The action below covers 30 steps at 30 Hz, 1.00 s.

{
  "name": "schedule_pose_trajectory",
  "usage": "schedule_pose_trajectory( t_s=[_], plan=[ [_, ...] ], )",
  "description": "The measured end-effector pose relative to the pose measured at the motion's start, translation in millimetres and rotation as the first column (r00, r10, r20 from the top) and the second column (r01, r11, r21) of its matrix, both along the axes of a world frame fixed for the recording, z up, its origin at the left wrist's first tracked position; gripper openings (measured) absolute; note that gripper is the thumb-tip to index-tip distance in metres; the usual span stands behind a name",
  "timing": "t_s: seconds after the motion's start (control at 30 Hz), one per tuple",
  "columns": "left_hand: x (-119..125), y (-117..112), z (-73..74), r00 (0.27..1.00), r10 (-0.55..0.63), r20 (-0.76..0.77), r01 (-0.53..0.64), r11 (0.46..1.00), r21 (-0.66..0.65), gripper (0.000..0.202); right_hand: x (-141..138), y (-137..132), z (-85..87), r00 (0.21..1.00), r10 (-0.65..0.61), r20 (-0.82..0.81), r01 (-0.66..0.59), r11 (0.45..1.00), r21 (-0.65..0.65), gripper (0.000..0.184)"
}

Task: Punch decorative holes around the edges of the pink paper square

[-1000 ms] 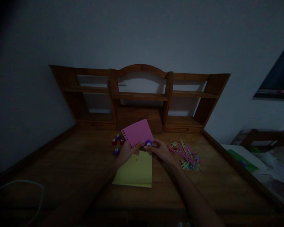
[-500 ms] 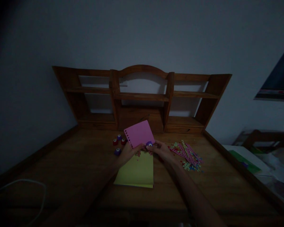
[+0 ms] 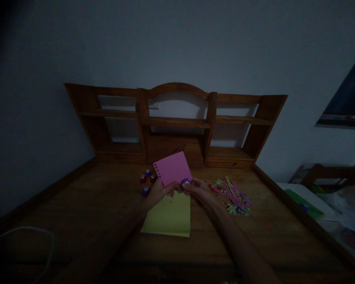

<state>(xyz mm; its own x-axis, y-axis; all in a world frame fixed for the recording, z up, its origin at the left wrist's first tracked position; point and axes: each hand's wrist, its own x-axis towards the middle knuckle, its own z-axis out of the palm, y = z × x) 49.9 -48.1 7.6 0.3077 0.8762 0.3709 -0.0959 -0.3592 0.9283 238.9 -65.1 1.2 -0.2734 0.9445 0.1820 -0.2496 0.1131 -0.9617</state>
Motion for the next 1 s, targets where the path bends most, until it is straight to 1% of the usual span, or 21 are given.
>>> schedule_pose_trajectory(
  t_s=[0.17,0.37,0.57,0.83,1.0],
  plan=[
    [0,2,-2.2,1.000,-0.006,0.003,0.006,1.000,-0.020,0.030,1,2,-2.3,1.000,0.004,0.003,-0.004,1.000,-0.015,0.028],
    [-2,1,0.7,1.000,-0.002,-0.027,0.002,1.000,-0.004,0.028,2,3,-4.7,1.000,-0.012,0.013,0.012,1.000,0.000,0.027],
    [-3,2,-0.3,0.998,0.000,-0.065,0.002,1.000,0.024,0.029,-1,-1,-0.1,0.999,-0.030,0.039,0.030,1.000,0.003,0.026],
    [-2,-2,2.0,0.993,0.031,-0.112,-0.026,0.999,0.043,0.024,-3,-8,7.1,0.996,-0.061,0.058,0.061,0.998,0.010,0.026],
    [-1,-5,4.1,0.993,0.034,-0.113,-0.030,0.999,0.035,0.022,-6,-13,10.7,0.999,-0.053,0.014,0.053,0.998,-0.023,0.025]
  ],
)
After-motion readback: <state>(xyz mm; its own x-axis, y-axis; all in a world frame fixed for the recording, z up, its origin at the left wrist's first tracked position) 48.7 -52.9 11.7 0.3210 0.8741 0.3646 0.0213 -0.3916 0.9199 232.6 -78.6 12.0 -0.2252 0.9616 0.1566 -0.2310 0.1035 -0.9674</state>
